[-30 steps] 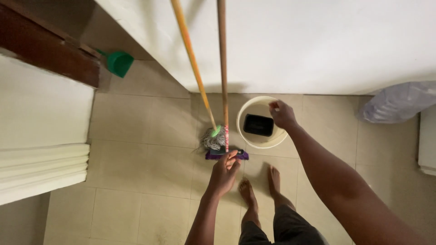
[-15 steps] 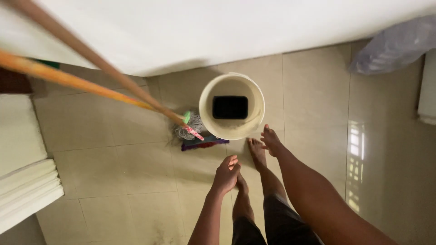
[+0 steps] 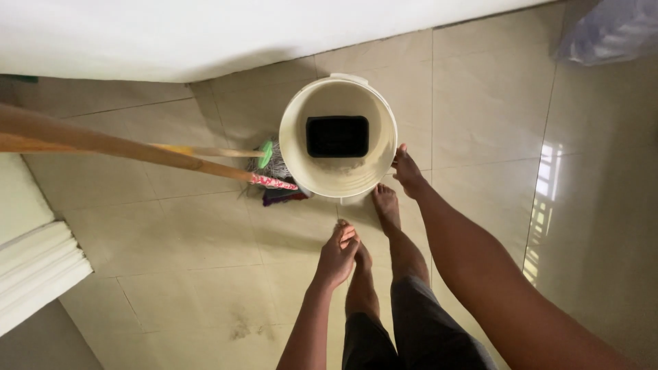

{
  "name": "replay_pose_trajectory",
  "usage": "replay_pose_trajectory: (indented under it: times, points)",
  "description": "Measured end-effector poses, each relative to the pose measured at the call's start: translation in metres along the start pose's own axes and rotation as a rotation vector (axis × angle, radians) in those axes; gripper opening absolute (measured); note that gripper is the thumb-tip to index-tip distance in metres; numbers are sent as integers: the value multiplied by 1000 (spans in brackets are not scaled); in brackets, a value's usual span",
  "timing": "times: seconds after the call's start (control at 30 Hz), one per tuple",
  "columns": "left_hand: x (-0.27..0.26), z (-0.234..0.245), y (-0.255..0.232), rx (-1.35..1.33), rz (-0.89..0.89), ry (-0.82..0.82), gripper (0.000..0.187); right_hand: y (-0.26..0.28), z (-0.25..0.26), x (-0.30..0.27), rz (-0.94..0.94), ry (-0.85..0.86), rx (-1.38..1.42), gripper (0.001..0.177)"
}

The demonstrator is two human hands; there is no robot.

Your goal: The person sweeps the floor with a broom, moving a chair out of the way and sweeping debris toward a corner and then around a doorway.

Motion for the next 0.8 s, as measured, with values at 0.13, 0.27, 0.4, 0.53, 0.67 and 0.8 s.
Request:
replay_pose_trajectory:
  times: [0.13,0.27,0.4,0.53,0.67,0.8]
  points:
    - [-16,0,3,19,-78,-34,45,15,-17,-49,-164,55,64,75]
    - [-34,6,2,15,-50,-50,47,18,-29,-84,-66,29,213,74]
    - [-60,13,4,-40,-57,-71,47,47,-52,-115,113,-75,170,86]
    - [-84,20,15,-123,-72,-92,47,114,-95,-171,378,-216,-557,65]
    - [-99,26,10,-298,-125,-102,47,165,-139,-205,254,-78,-1433,65]
    - [-126,27,-6,-282,-148,-161,47,157,-152,-175,355,-37,-1536,55]
Point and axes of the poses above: each hand's wrist, its own x-axis towards the middle knuckle, its own z-axis out of the back of the hand, y = z × x, the point moved 1 cm from there along x, towards the middle knuckle, and after that the axes turned 1 degree about -y, right-handed, at the moved point
